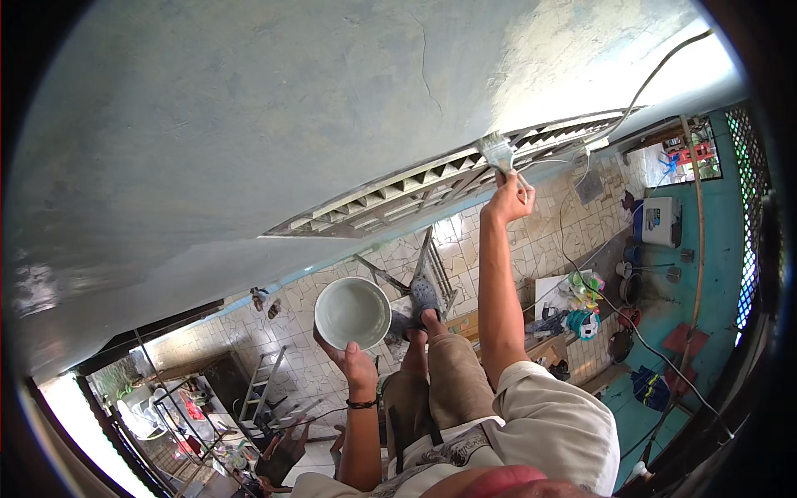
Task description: The person paints a wall and the frame above a window by dipping a paintbrush into a handheld paint container and applying paint to the surfaces.
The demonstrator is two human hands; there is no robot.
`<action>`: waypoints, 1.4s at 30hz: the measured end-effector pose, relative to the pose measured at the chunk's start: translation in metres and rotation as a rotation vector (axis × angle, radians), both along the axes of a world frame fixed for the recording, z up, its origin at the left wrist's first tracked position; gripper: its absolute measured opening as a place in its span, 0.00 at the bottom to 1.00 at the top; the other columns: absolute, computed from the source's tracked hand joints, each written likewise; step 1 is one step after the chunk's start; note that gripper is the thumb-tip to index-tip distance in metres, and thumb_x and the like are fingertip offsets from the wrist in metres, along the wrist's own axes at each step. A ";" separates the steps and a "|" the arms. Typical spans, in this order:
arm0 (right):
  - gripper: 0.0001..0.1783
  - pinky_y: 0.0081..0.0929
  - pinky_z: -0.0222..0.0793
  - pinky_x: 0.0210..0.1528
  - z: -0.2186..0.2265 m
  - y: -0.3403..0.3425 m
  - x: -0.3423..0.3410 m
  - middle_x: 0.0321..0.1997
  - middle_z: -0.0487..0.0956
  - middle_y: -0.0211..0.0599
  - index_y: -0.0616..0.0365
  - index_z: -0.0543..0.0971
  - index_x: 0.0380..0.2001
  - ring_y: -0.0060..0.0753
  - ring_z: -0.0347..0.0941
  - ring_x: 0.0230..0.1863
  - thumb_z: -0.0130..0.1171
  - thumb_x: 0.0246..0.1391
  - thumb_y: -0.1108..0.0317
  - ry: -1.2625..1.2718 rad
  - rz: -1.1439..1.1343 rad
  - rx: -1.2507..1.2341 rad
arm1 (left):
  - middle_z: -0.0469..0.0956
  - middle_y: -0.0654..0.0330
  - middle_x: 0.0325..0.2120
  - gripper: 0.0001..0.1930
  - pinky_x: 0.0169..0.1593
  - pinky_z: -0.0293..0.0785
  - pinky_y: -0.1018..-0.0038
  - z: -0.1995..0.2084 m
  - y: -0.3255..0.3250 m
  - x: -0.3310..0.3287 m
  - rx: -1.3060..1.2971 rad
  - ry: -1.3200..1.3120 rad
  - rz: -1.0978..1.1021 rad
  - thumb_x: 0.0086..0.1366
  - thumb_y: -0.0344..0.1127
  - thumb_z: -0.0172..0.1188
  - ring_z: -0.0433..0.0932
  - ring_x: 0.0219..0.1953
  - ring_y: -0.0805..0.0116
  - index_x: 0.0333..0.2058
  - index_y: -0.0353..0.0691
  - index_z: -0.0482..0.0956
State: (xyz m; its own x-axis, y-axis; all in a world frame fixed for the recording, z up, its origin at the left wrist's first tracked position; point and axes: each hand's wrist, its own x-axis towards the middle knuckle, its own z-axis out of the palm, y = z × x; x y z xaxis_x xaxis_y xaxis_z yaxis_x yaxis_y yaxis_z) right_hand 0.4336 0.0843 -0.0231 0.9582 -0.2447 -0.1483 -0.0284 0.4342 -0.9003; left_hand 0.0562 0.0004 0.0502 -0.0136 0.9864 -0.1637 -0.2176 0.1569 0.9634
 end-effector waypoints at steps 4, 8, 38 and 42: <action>0.08 0.31 0.88 0.38 -0.002 0.006 -0.002 0.35 0.73 0.42 0.69 0.69 0.30 0.34 0.78 0.34 0.60 0.55 0.81 0.040 0.026 0.044 | 0.60 0.49 0.62 0.44 0.68 0.53 0.58 -0.004 -0.001 -0.004 -0.007 -0.031 0.026 0.55 0.45 0.62 0.61 0.64 0.54 0.67 0.39 0.51; 0.08 0.31 0.89 0.35 0.049 -0.009 0.002 0.36 0.75 0.49 0.69 0.67 0.31 0.45 0.80 0.36 0.58 0.54 0.83 -0.093 0.159 0.235 | 0.59 0.49 0.63 0.46 0.68 0.52 0.58 -0.005 -0.001 -0.011 -0.026 -0.028 0.036 0.54 0.44 0.62 0.60 0.64 0.54 0.68 0.39 0.50; 0.11 0.31 0.88 0.40 -0.018 -0.023 0.055 0.38 0.76 0.49 0.65 0.65 0.32 0.41 0.80 0.37 0.59 0.56 0.81 -0.074 -0.103 0.160 | 0.57 0.48 0.65 0.47 0.70 0.49 0.56 -0.011 -0.004 -0.016 -0.001 -0.005 0.053 0.52 0.44 0.60 0.58 0.67 0.51 0.68 0.37 0.49; 0.12 0.29 0.87 0.42 -0.020 -0.005 0.083 0.37 0.76 0.48 0.65 0.64 0.31 0.38 0.80 0.37 0.59 0.57 0.81 -0.096 -0.149 0.194 | 0.57 0.48 0.65 0.47 0.70 0.50 0.56 -0.012 -0.007 -0.015 -0.045 -0.018 0.077 0.52 0.43 0.60 0.58 0.67 0.51 0.68 0.37 0.49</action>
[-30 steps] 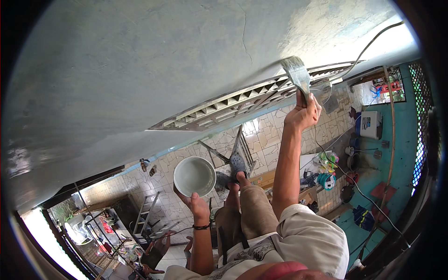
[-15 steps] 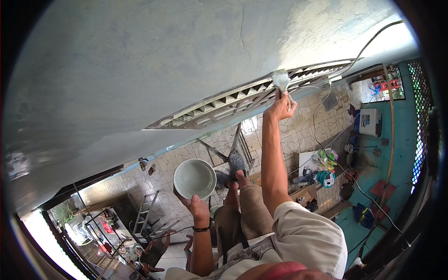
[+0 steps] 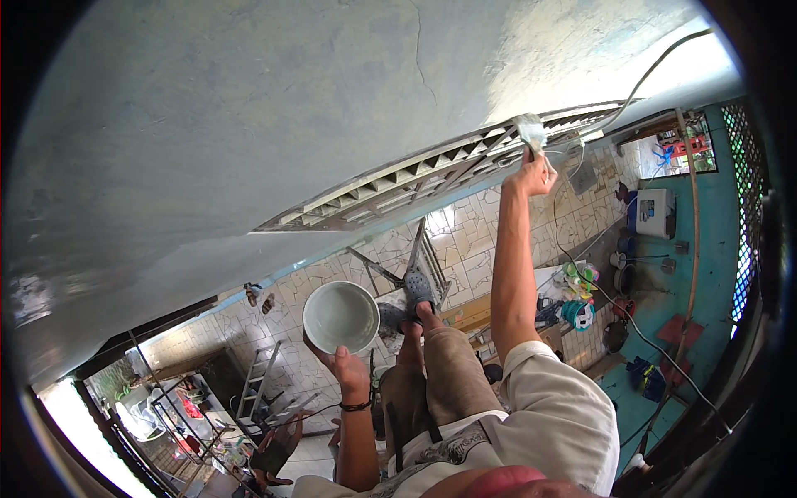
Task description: The person paints a wall and the frame above a window by dipping a paintbrush into a handheld paint container and applying paint to the surfaces.
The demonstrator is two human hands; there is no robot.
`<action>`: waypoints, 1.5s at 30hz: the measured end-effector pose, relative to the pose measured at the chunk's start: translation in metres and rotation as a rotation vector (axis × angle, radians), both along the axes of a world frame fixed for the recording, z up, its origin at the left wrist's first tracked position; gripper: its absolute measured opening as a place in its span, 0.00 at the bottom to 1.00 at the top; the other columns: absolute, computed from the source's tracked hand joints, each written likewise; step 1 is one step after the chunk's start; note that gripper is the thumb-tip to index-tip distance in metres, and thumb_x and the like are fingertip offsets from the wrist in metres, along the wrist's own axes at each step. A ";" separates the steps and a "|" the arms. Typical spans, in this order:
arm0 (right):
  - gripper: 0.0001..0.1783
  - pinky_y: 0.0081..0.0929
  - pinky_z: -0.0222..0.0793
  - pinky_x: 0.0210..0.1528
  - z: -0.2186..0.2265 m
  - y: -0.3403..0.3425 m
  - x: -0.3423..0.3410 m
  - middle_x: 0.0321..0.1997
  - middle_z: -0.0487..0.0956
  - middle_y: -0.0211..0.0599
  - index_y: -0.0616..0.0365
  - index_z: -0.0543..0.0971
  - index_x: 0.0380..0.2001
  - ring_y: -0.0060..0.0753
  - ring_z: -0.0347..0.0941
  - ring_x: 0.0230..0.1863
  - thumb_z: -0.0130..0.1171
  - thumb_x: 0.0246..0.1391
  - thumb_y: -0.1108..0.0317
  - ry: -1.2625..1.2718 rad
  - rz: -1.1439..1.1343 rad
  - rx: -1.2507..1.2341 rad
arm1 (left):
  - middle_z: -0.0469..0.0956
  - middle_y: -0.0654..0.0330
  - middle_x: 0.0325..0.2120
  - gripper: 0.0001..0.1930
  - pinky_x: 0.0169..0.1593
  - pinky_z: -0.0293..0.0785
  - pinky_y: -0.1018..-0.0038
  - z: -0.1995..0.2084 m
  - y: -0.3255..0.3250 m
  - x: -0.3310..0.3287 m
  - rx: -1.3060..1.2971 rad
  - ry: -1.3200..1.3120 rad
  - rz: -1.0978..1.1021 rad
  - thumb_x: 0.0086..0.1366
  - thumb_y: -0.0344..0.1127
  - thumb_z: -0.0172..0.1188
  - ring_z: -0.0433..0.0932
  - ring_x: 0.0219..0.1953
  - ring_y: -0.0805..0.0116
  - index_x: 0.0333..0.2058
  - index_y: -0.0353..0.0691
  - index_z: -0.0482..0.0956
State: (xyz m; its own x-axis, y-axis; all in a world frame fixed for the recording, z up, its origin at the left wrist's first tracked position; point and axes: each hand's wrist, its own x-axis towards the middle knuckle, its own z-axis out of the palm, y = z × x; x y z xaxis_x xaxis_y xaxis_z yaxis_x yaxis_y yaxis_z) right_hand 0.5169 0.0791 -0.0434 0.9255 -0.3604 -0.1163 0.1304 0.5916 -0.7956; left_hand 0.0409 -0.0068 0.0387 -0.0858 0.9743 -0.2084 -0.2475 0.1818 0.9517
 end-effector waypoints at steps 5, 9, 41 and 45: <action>0.12 0.29 0.87 0.42 -0.008 0.013 -0.046 0.37 0.75 0.48 0.65 0.63 0.31 0.38 0.79 0.38 0.58 0.57 0.81 0.074 0.033 -0.013 | 0.57 0.48 0.65 0.48 0.70 0.50 0.56 0.000 0.000 -0.001 0.023 0.018 -0.061 0.52 0.44 0.61 0.58 0.67 0.52 0.68 0.38 0.49; 0.11 0.30 0.87 0.41 -0.013 0.004 -0.097 0.38 0.76 0.46 0.63 0.65 0.32 0.37 0.80 0.38 0.59 0.56 0.82 0.101 0.254 0.016 | 0.58 0.48 0.64 0.48 0.69 0.51 0.56 0.001 -0.001 0.005 0.006 0.005 -0.051 0.52 0.45 0.62 0.58 0.66 0.52 0.68 0.38 0.49; 0.13 0.35 0.88 0.42 0.002 -0.021 0.026 0.38 0.75 0.48 0.66 0.64 0.30 0.43 0.79 0.39 0.59 0.54 0.84 -0.008 0.032 -0.096 | 0.63 0.51 0.62 0.39 0.67 0.58 0.56 -0.031 -0.027 -0.034 -0.006 -0.097 -0.054 0.57 0.45 0.58 0.64 0.64 0.53 0.66 0.38 0.57; 0.13 0.36 0.87 0.45 -0.012 -0.005 -0.009 0.38 0.75 0.51 0.67 0.63 0.32 0.44 0.79 0.40 0.59 0.54 0.85 -0.019 0.158 -0.116 | 0.64 0.51 0.62 0.39 0.67 0.58 0.56 -0.021 -0.025 -0.032 -0.071 -0.130 -0.003 0.57 0.46 0.58 0.64 0.64 0.53 0.65 0.38 0.58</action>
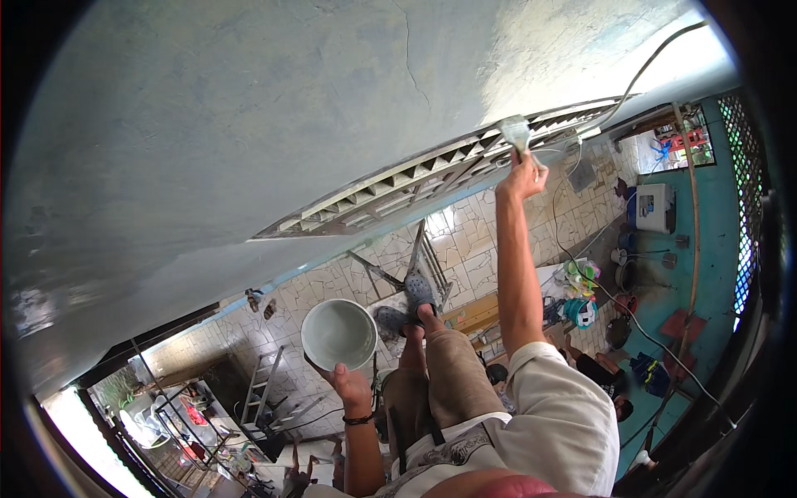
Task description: The person paints a wall and the frame above a window by dipping a paintbrush into a handheld paint container and applying paint to the surfaces.
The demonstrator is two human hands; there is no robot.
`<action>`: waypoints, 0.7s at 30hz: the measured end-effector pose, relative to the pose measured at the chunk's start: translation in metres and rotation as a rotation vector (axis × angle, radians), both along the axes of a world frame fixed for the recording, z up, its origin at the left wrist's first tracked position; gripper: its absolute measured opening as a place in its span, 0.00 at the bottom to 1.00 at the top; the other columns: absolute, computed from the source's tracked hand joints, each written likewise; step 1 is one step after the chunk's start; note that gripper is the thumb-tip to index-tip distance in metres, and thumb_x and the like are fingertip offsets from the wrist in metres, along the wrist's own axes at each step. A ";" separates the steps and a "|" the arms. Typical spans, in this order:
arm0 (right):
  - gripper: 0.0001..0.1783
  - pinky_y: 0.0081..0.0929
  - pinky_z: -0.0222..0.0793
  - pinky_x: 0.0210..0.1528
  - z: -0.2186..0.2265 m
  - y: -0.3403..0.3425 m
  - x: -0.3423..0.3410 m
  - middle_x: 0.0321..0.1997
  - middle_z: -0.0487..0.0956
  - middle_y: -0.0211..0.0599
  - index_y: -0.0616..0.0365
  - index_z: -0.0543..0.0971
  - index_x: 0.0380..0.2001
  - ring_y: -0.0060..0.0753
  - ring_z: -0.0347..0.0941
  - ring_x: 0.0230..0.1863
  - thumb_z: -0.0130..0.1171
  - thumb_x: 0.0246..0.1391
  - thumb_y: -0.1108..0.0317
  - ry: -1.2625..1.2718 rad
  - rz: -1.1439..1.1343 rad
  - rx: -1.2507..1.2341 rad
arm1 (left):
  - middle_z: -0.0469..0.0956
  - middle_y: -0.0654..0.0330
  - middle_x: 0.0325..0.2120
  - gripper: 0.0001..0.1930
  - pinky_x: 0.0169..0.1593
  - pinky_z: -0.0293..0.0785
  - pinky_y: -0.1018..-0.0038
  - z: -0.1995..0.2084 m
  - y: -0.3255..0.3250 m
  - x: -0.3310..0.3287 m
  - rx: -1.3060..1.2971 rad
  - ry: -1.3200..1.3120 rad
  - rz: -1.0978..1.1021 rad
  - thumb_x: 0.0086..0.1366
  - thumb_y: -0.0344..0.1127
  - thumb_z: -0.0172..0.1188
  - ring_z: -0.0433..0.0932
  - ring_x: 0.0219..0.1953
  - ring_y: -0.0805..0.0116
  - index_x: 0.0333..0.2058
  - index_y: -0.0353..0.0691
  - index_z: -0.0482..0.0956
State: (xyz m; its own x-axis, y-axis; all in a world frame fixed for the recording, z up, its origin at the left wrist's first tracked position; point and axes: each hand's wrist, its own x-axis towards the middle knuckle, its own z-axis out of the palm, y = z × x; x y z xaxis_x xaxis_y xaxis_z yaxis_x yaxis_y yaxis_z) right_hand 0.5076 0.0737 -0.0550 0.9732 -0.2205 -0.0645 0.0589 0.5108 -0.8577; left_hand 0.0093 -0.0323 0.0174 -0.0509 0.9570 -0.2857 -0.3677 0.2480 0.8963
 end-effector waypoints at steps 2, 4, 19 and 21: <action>0.13 0.37 0.87 0.46 -0.008 0.001 -0.033 0.39 0.75 0.51 0.66 0.63 0.32 0.44 0.80 0.41 0.59 0.54 0.84 -0.014 0.103 0.063 | 0.63 0.51 0.62 0.40 0.67 0.58 0.56 0.003 0.001 0.003 -0.009 0.025 0.015 0.57 0.47 0.58 0.63 0.64 0.54 0.66 0.38 0.57; 0.12 0.36 0.87 0.42 -0.015 -0.002 -0.061 0.36 0.75 0.47 0.64 0.65 0.29 0.37 0.80 0.37 0.60 0.55 0.82 0.044 0.163 0.053 | 0.63 0.51 0.62 0.40 0.67 0.58 0.56 0.004 0.002 0.004 -0.007 0.020 0.016 0.57 0.47 0.59 0.63 0.64 0.54 0.66 0.38 0.57; 0.08 0.42 0.86 0.47 0.217 -0.007 -0.086 0.36 0.78 0.53 0.66 0.67 0.31 0.50 0.81 0.44 0.57 0.58 0.78 -0.327 0.334 0.393 | 0.63 0.51 0.62 0.39 0.67 0.59 0.56 0.016 0.001 -0.001 0.045 0.032 0.041 0.58 0.47 0.58 0.64 0.64 0.53 0.66 0.37 0.57; 0.10 0.44 0.83 0.53 0.242 -0.005 -0.080 0.36 0.79 0.53 0.66 0.67 0.30 0.51 0.82 0.43 0.56 0.60 0.73 -0.458 0.342 0.512 | 0.63 0.51 0.62 0.39 0.67 0.59 0.56 0.016 0.002 -0.003 0.099 0.002 -0.005 0.58 0.47 0.58 0.64 0.64 0.53 0.66 0.37 0.57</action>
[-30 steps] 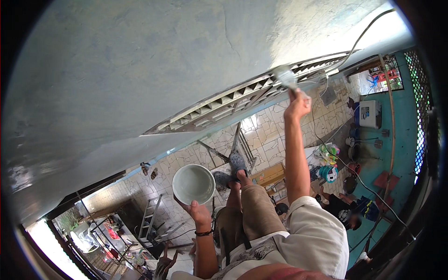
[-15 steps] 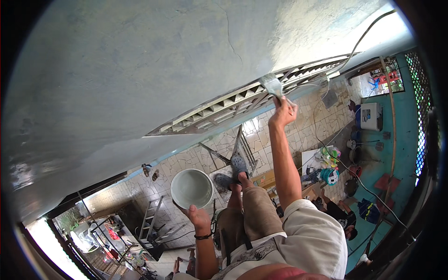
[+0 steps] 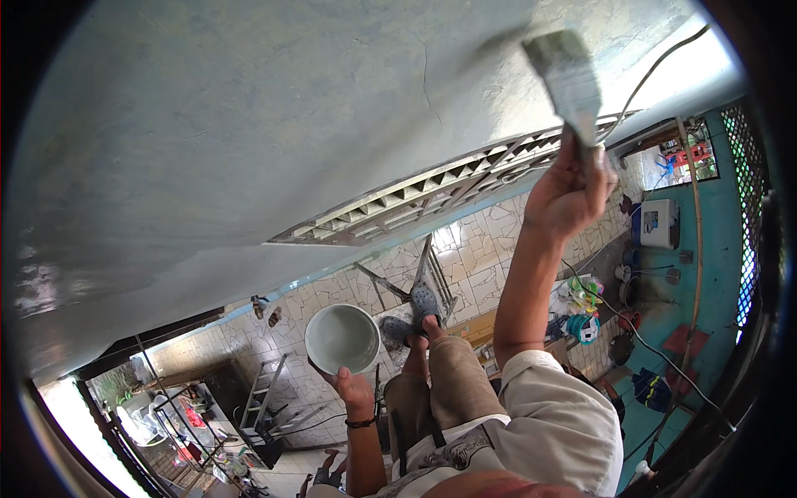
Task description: The person paints a wall and the frame above a window by dipping a paintbrush into a handheld paint container and applying paint to the surfaces.
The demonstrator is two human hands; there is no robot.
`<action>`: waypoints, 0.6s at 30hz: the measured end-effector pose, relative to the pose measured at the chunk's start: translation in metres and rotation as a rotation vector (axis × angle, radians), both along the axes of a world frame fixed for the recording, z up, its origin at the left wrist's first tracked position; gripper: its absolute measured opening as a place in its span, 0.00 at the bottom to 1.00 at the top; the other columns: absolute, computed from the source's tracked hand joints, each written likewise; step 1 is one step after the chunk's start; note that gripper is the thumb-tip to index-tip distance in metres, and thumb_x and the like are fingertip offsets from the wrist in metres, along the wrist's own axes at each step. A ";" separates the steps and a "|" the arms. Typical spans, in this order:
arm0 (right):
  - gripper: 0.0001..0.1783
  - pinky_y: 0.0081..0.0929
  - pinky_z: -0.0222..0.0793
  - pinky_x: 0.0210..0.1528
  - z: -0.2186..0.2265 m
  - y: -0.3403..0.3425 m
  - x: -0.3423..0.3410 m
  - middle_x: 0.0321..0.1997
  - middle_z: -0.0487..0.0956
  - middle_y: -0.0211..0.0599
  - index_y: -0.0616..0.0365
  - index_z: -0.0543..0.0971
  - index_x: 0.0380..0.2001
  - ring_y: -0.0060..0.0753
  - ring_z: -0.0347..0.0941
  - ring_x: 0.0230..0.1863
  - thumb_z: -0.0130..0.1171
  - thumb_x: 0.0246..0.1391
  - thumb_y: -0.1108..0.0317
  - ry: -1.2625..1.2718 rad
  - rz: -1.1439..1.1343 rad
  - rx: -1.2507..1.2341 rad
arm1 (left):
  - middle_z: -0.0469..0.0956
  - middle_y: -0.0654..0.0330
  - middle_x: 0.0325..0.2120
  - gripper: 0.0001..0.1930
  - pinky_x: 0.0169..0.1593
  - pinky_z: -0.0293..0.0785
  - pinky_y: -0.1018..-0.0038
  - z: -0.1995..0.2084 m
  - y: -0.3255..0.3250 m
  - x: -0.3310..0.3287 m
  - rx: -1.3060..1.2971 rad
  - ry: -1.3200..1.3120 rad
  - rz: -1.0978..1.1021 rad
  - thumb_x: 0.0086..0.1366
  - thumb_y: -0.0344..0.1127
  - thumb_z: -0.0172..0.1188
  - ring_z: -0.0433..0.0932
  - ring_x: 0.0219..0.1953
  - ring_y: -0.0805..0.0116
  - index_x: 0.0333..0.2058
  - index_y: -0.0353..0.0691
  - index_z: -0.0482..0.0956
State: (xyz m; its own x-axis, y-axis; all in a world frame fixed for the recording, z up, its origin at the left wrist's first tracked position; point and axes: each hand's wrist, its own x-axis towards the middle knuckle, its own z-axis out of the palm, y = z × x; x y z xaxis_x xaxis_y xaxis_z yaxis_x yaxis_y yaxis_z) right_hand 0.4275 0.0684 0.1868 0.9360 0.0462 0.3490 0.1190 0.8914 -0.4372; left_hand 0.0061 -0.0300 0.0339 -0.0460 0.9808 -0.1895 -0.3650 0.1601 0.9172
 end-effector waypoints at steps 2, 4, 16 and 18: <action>0.10 0.43 0.84 0.52 0.000 0.008 0.010 0.34 0.79 0.53 0.65 0.67 0.28 0.51 0.82 0.42 0.57 0.59 0.74 0.048 -0.030 -0.017 | 0.63 0.51 0.62 0.39 0.67 0.59 0.56 0.000 0.000 -0.003 -0.019 0.002 0.012 0.58 0.46 0.58 0.64 0.64 0.53 0.66 0.37 0.57; 0.13 0.36 0.87 0.46 -0.023 0.020 0.025 0.29 0.79 0.51 0.63 0.66 0.22 0.49 0.83 0.40 0.59 0.57 0.77 0.052 -0.019 0.005 | 0.63 0.51 0.62 0.39 0.67 0.59 0.56 -0.001 0.000 -0.005 -0.014 -0.018 0.022 0.58 0.46 0.58 0.64 0.64 0.53 0.66 0.37 0.57; 0.11 0.39 0.88 0.40 -0.249 -0.001 0.004 0.36 0.77 0.51 0.66 0.66 0.30 0.45 0.81 0.37 0.60 0.53 0.85 0.587 -0.262 -0.556 | 0.63 0.52 0.62 0.39 0.67 0.58 0.55 -0.003 0.001 -0.021 -0.003 0.025 0.051 0.57 0.44 0.57 0.63 0.64 0.54 0.66 0.39 0.57; 0.11 0.38 0.88 0.40 -0.220 0.004 0.011 0.37 0.76 0.52 0.66 0.65 0.29 0.47 0.81 0.37 0.59 0.52 0.85 0.587 -0.262 -0.563 | 0.63 0.51 0.62 0.38 0.67 0.58 0.55 0.000 0.000 -0.023 -0.045 0.025 0.039 0.57 0.44 0.57 0.63 0.64 0.54 0.66 0.39 0.57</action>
